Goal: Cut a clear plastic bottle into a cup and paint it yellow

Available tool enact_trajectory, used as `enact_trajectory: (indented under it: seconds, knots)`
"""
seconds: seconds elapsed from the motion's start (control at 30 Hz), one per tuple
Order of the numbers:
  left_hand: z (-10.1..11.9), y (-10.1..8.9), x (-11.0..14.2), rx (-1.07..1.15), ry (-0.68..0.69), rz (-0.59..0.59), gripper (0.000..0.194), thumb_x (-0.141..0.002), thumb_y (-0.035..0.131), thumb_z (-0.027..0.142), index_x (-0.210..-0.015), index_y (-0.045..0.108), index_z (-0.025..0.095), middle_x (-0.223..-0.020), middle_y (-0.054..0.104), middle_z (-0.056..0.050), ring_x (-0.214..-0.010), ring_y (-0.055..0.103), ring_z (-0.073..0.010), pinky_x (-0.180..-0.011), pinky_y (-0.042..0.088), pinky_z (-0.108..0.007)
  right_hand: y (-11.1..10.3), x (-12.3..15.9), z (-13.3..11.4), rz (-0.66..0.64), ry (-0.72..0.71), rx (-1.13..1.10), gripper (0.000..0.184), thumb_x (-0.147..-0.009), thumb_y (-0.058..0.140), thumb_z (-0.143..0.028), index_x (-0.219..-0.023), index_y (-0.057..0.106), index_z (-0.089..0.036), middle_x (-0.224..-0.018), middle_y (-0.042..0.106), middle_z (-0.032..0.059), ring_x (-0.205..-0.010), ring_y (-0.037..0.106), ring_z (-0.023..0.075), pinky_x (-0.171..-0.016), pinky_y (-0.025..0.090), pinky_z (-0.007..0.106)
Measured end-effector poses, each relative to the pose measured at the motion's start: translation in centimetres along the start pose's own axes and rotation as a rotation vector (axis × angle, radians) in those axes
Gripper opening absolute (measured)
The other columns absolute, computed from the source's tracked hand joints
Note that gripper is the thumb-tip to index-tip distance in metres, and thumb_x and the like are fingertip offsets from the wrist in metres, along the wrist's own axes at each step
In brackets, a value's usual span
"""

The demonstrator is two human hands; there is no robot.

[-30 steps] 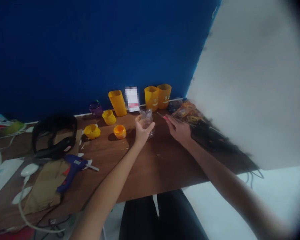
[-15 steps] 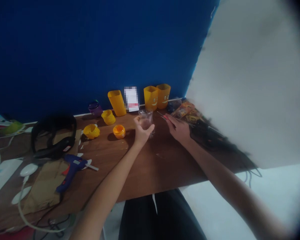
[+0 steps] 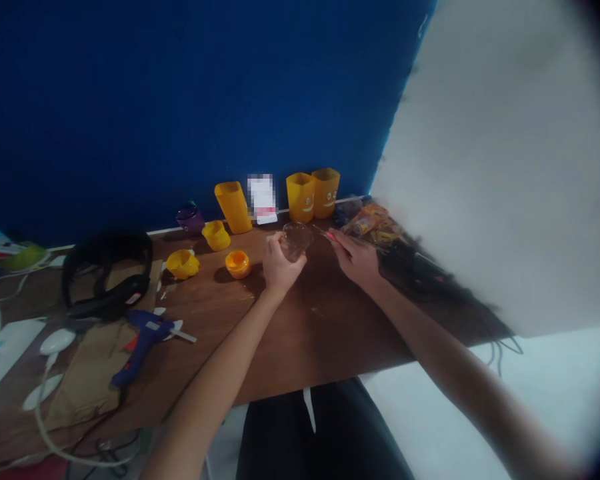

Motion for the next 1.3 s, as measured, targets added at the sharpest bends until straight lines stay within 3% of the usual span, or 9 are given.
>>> enact_trajectory:
  seconds: [0.27, 0.5, 0.87, 1.0, 1.17, 1.3]
  knots:
    - [0.4, -0.4, -0.1, -0.175, 0.036, 0.022, 0.059, -0.071, 0.073, 0.031, -0.123, 0.046, 0.018, -0.118, 0.059, -0.014, -0.112, 0.058, -0.0307, -0.098, 0.046, -0.046, 0.5, 0.1, -1.5, -0.049, -0.140, -0.025, 0.037, -0.098, 0.049, -0.032, -0.131, 0.064, -0.024, -0.093, 0.075, 0.0053, -0.080, 0.067, 0.0155, -0.078, 0.050, 0.027]
    - [-0.9, -0.7, 0.0, -0.149, -0.111, 0.023, 0.059, -0.069, 0.074, 0.030, -0.121, 0.047, 0.022, -0.112, 0.066, -0.012, -0.106, 0.065, -0.0309, -0.091, 0.049, -0.044, 0.4, 0.4, -2.7, -0.061, -0.170, 0.053, 0.037, -0.098, 0.049, -0.032, -0.128, 0.066, -0.024, -0.081, 0.072, 0.0043, -0.071, 0.062, 0.0135, -0.071, 0.044, 0.025]
    - [-1.0, -0.6, 0.2, -0.069, -0.135, 0.019, 0.061, -0.064, 0.080, 0.031, -0.116, 0.050, 0.025, -0.103, 0.068, -0.007, -0.092, 0.069, -0.0288, -0.082, 0.052, -0.042, 1.0, 0.4, -1.2, -0.082, -0.040, 0.217, 0.039, -0.098, 0.045, -0.037, -0.128, 0.067, -0.026, -0.089, 0.074, 0.0056, -0.077, 0.065, 0.0147, -0.066, 0.042, 0.025]
    - [-0.7, -0.2, 0.1, 0.061, -0.125, -0.058, 0.058, -0.066, 0.078, 0.031, -0.116, 0.048, 0.025, -0.099, 0.069, -0.004, -0.088, 0.070, -0.0243, -0.080, 0.054, -0.039, 1.4, 0.2, -0.6, -0.127, 0.009, 0.249, 0.040, -0.099, 0.043, -0.038, -0.133, 0.063, -0.029, -0.095, 0.074, 0.0051, -0.082, 0.066, 0.0162, -0.067, 0.042, 0.026]
    - [3.1, 2.4, 1.7, 0.261, 0.060, -0.342, 0.059, -0.062, 0.079, 0.028, -0.113, 0.048, 0.025, -0.096, 0.068, -0.002, -0.087, 0.069, -0.0203, -0.082, 0.054, -0.035, 3.0, 0.2, 0.2, -0.307, 0.039, 0.299, 0.043, -0.096, 0.048, -0.037, -0.137, 0.059, -0.030, -0.092, 0.073, 0.0059, -0.082, 0.066, 0.0193, -0.065, 0.043, 0.027]
    - [2.4, 3.0, 1.9, 0.429, -0.060, -0.286, 0.060, -0.068, 0.077, 0.028, -0.116, 0.041, 0.025, -0.092, 0.066, -0.001, -0.083, 0.068, -0.0180, -0.082, 0.054, -0.035, 1.9, 0.0, 0.5, -0.172, 0.100, 0.269, 0.041, -0.098, 0.044, -0.039, -0.133, 0.063, -0.026, -0.097, 0.075, 0.0075, -0.084, 0.068, 0.0186, -0.067, 0.046, 0.026]
Point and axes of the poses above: each hand's wrist, its own x-axis away from the middle knuckle, its own y-axis out of the palm, z = x × y, the point moved 9 cm from there along -x, towards the middle knuckle
